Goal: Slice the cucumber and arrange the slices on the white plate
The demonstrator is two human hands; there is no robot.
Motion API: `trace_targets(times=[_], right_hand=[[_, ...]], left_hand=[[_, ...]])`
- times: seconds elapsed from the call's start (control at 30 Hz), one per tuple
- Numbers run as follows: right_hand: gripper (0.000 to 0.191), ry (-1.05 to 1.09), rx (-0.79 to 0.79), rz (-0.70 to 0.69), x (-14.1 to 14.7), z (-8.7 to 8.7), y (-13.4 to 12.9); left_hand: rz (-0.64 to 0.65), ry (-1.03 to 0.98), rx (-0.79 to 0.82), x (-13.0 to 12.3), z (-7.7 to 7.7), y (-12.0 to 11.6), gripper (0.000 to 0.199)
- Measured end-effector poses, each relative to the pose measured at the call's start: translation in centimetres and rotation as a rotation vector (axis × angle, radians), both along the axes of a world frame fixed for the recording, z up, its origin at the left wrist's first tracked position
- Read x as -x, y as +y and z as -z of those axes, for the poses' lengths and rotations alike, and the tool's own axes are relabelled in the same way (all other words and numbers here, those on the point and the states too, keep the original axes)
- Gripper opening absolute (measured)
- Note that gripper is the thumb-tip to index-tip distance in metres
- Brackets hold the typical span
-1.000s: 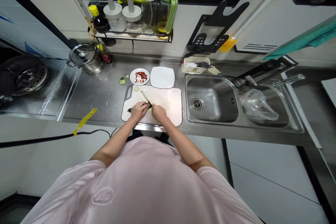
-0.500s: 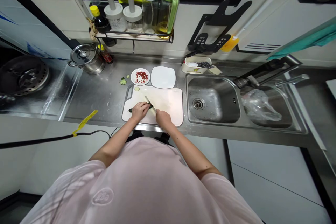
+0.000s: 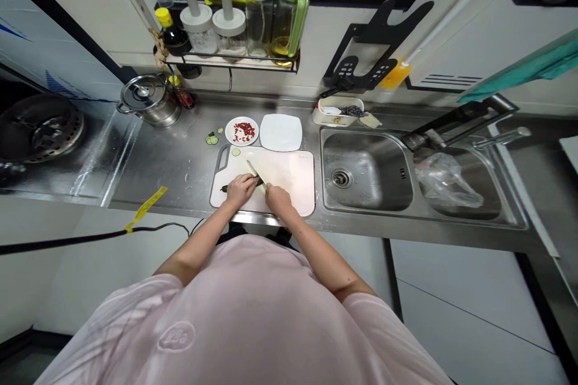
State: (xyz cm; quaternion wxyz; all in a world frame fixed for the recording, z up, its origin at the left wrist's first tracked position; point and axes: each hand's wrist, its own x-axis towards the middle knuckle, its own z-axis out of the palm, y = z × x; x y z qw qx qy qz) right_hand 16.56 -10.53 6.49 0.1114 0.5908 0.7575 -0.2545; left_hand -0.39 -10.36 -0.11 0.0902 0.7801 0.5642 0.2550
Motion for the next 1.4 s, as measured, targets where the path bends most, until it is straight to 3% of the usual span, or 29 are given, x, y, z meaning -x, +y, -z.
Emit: trace_targets(times=[0.27, 0.8, 1.17, 1.4], right_hand=[[0.022, -0.050, 0.026, -0.021, -2.6, 0.2, -2.8], [0.026, 0.028, -0.036, 0.013, 1.7, 0.6, 1.4], [0.022, -0.046, 0.025, -0.002, -2.1, 0.6, -2.6], [0.023, -0.035, 0.010, -0.003, -1.4, 0.8, -2.0]], left_hand=[[0.000, -0.003, 0.003, -0.1, 0.1, 0.0, 0.025], [0.008, 0.024, -0.023, 0.1, 0.3, 0.0, 0.026], [0.001, 0.007, -0.011, 0.0, 0.2, 0.1, 0.026], [-0.004, -0.006, -0.011, -0.1, 0.0, -0.1, 0.025]])
